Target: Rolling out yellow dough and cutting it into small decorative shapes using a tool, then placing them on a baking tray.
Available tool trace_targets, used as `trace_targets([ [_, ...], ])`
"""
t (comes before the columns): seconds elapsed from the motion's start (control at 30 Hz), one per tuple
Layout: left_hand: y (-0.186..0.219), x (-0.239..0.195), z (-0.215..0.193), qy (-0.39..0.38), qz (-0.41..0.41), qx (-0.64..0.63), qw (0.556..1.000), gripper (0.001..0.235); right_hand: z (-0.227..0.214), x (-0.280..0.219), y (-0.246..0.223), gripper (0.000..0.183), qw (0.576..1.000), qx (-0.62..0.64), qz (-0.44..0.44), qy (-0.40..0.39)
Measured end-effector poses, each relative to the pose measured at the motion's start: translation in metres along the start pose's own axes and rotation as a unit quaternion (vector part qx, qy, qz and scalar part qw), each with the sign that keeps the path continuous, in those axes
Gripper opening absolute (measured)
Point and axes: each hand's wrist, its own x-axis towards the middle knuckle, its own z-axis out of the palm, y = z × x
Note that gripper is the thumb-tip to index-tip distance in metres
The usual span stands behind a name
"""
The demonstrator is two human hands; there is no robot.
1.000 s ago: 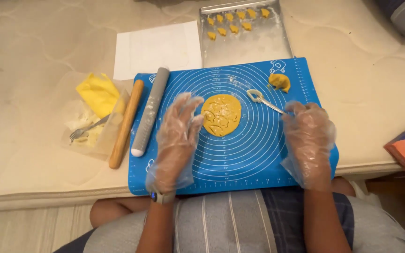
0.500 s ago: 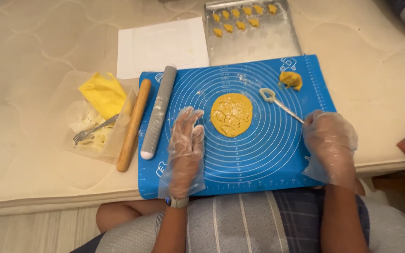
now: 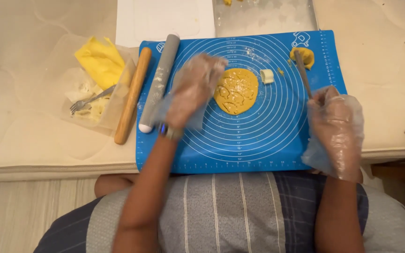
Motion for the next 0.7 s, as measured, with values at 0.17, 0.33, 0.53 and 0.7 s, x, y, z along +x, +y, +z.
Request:
trace_targets([
  [0.17,-0.051,0.088,0.050,-0.235,0.117,0.129,0.956,0.035,0.035,0.016,0.027,0.004,0.945,0.256,-0.177,0.103],
  [0.33,-0.030,0.086,0.045,-0.267,-0.042,-0.001,0.963,0.004,0.024,0.002,0.004,0.005,0.935,0.296,-0.167,0.105],
  [0.53,-0.002,0.086,0.026,-0.308,-0.002,0.077,0.948,0.011,0.035,0.009,0.005,0.007,0.918,0.345,-0.176,0.088],
  [0.7,-0.005,0.097,0.028,-0.345,-0.019,0.131,0.929,0.017,0.037,0.011,0.003,0.006,0.919,0.345,-0.170,0.086],
])
